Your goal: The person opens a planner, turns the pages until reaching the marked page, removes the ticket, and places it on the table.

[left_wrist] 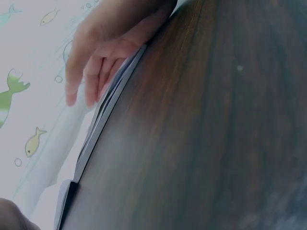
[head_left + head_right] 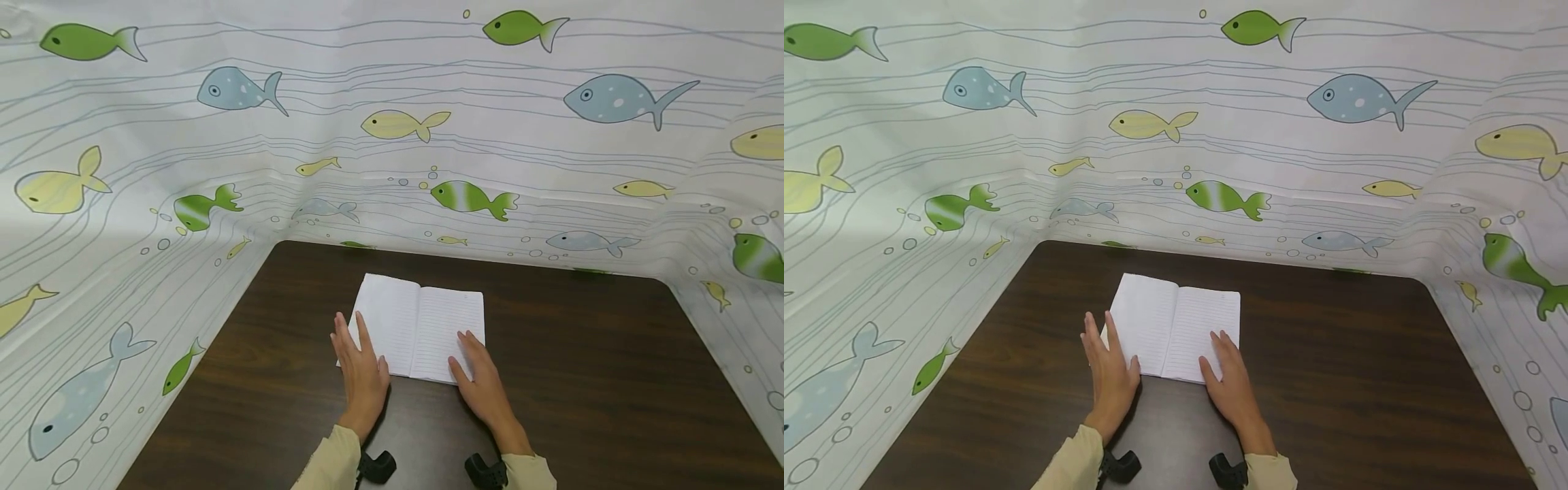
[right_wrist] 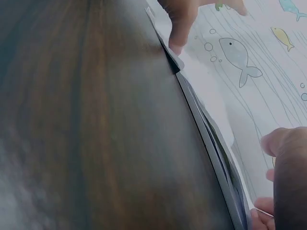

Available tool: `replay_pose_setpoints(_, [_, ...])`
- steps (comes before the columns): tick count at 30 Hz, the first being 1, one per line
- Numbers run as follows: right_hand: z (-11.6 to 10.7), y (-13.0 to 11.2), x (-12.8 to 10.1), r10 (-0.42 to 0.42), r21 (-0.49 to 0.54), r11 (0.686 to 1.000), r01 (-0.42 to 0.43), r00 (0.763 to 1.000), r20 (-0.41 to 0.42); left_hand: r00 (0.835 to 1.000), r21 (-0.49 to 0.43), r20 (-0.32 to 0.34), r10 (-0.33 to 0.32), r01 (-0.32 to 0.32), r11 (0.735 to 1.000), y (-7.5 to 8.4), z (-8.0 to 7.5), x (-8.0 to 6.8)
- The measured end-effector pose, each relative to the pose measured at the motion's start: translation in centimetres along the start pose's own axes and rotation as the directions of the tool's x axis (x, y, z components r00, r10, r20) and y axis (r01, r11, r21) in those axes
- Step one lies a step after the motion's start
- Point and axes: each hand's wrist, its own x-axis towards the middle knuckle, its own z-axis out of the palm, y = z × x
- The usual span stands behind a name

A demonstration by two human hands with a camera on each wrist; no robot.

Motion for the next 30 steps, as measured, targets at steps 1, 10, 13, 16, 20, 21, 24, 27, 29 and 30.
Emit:
replay_pose_setpoints(1, [0.0,0.0,0.0,-0.007,-0.003,1.0,0.007,1.0,0.004,0.999,-0.01,0.013,0.034,-0.034,0.999,0.0,0.0,0.0])
replay_pose_setpoints(10, [0.2,0.5,0.0,-0.129,-0.129,0.984,0.124,0.991,-0.026,0.925,-0.218,0.291,0.244,-0.184,0.958,0.3,0.5,-0.6])
replay_pose_setpoints(13, [0.2,0.6,0.1,-0.138,-0.165,0.978,0.13,0.99,-0.036,0.857,-0.208,0.414,0.306,-0.238,0.949,0.5,0.4,-0.8])
replay_pose_setpoints(16, [0.1,0.5,0.1,-0.137,-0.175,0.976,0.128,0.99,-0.04,0.808,-0.187,0.483,0.338,-0.282,0.941,0.5,0.4,-1.0])
replay_pose_setpoints(20, [0.0,0.2,0.2,-0.141,-0.185,0.974,0.131,0.989,-0.042,0.805,-0.152,0.493,0.33,-0.295,0.944,0.5,0.5,-1.2])
replay_pose_setpoints(21, [0.0,0.2,0.2,-0.142,-0.186,0.974,0.132,0.989,-0.043,0.806,-0.147,0.491,0.33,-0.297,0.944,0.5,0.6,-1.2])
replay_pose_setpoints(24, [0.1,0.3,0.2,-0.145,-0.19,0.973,0.133,0.988,-0.047,0.809,-0.134,0.489,0.325,-0.299,0.945,0.5,0.6,-1.2])
replay_pose_setpoints(27, [0.1,0.4,0.2,-0.149,-0.194,0.971,0.138,0.988,-0.046,0.81,-0.131,0.489,0.323,-0.297,0.946,0.5,0.6,-1.3])
replay_pose_setpoints(29, [0.2,0.5,0.1,-0.154,-0.202,0.969,0.142,0.987,-0.045,0.809,-0.129,0.492,0.321,-0.297,0.946,0.4,0.7,-1.3])
replay_pose_setpoints(30, [0.2,0.5,0.1,-0.158,-0.209,0.967,0.146,0.986,-0.044,0.809,-0.127,0.494,0.319,-0.296,0.947,0.4,0.7,-1.3])
